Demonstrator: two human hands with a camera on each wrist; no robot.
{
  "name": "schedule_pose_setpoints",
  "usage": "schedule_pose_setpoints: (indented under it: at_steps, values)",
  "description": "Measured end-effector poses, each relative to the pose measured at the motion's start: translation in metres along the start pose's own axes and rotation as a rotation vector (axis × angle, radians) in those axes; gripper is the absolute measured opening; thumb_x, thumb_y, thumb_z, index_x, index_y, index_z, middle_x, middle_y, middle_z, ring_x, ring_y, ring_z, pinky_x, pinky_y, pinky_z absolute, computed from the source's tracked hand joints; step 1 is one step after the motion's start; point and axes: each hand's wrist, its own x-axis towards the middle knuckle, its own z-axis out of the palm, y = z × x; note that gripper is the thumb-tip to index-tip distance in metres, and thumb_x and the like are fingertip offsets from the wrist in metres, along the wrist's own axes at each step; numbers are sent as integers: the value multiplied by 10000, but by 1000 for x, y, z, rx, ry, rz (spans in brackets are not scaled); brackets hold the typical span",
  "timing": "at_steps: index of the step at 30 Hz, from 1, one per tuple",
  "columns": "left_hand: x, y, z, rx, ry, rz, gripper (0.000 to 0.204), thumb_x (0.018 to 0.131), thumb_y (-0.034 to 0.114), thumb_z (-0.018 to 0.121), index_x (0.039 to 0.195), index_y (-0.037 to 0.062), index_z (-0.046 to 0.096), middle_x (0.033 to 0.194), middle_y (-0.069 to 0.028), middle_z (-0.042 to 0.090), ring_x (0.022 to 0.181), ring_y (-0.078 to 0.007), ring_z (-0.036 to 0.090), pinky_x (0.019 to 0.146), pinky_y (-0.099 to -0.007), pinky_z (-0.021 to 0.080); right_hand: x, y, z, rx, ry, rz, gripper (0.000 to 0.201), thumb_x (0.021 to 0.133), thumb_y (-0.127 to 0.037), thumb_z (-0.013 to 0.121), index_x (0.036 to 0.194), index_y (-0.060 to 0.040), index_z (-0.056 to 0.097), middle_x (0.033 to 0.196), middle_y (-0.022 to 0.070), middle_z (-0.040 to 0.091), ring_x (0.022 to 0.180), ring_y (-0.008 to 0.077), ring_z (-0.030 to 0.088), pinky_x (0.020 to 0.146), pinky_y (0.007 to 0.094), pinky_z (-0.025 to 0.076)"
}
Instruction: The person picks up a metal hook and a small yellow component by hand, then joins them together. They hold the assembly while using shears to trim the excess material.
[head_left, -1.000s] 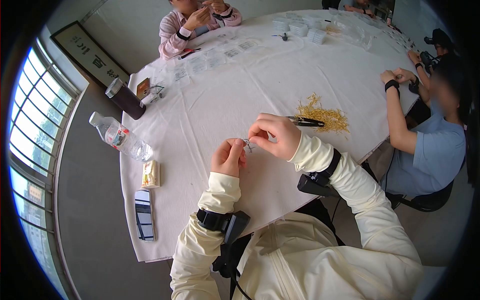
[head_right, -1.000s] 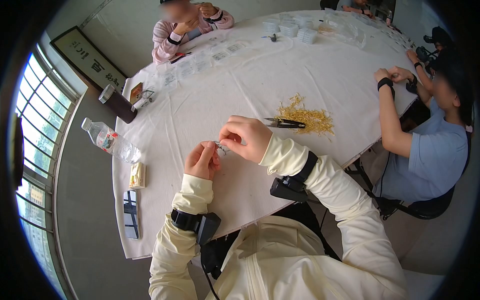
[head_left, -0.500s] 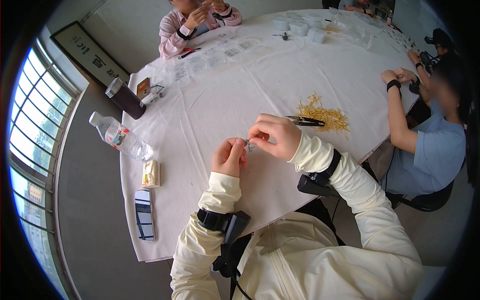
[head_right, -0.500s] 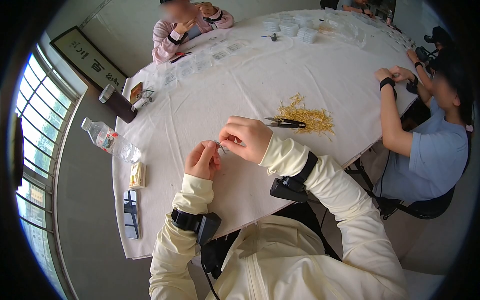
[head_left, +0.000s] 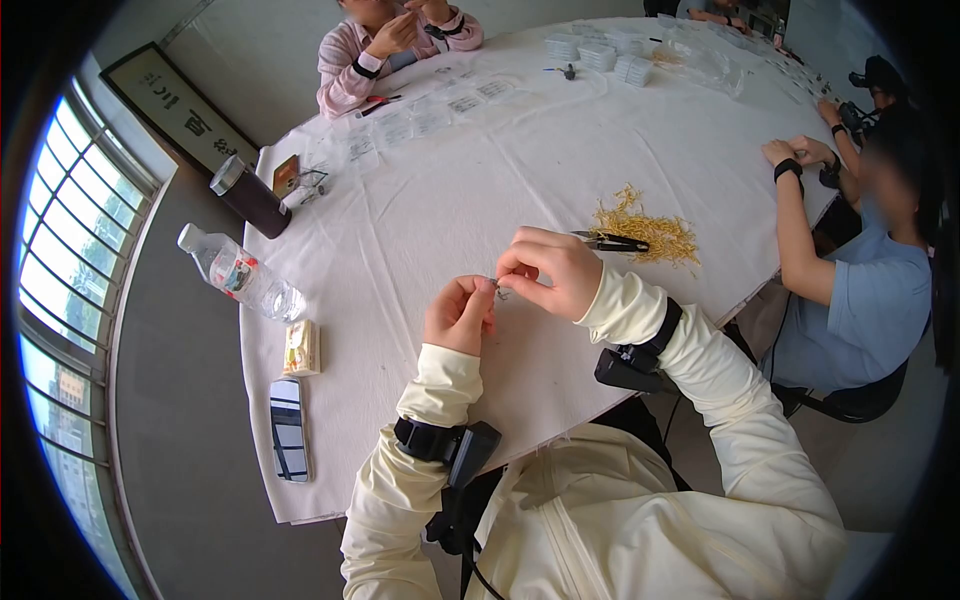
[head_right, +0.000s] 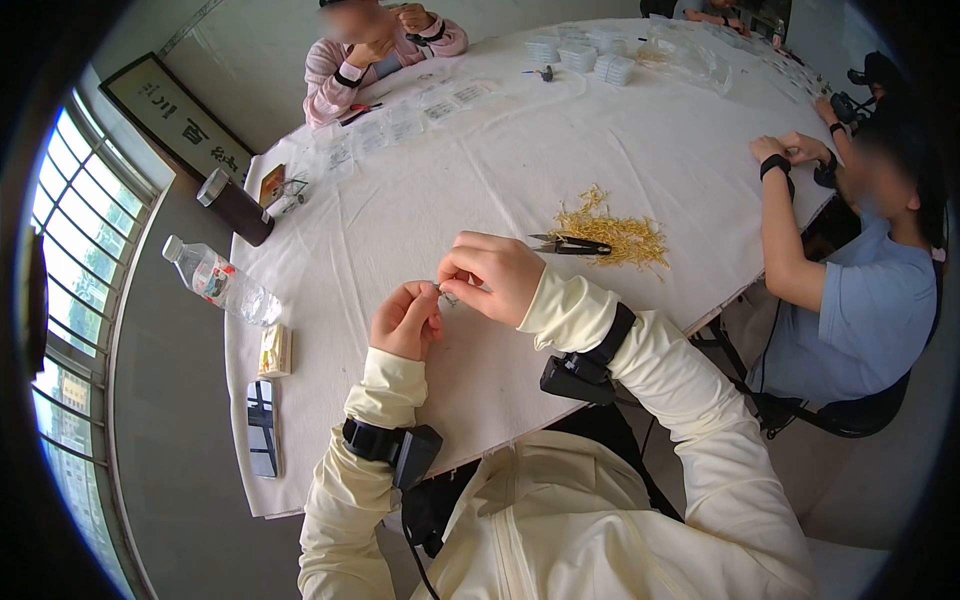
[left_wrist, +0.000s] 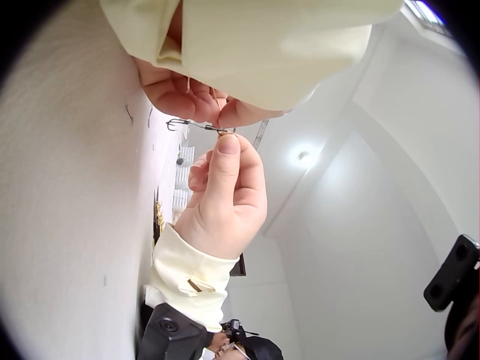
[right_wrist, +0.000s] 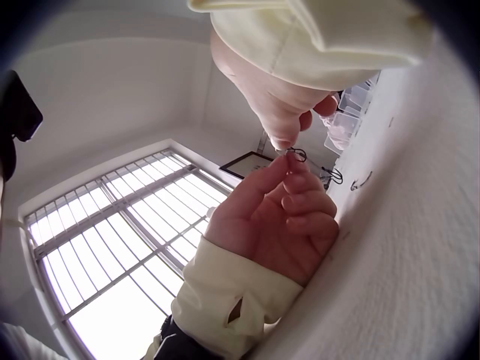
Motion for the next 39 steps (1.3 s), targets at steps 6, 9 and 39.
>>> schedule_pose_setpoints:
  at_steps: [6,9,39]
  values:
    - [0,2,1,-19,6,-11,180,931,207,597,957,29,587,729,21,539,613,-66,494,552,-205,413,-1,2,1,-6,-3,-2,79,821,-85,662,854,-37,608,809,61,571,666,205,592,578,305,483]
    - [0,2,1,-25,17,-12,156,923,183,612,957,34,581,712,21,541,597,-69,494,544,-203,409,0,0,1,-1,11,8,73,824,-76,656,856,-35,605,812,64,571,665,206,591,579,305,484]
    - [-2,3,3,10,15,6,132,912,161,613,945,37,583,719,24,543,597,-59,496,539,-202,411,1,-7,-3,89,3,108,76,821,-69,651,837,-13,602,779,88,592,668,198,597,587,300,475]
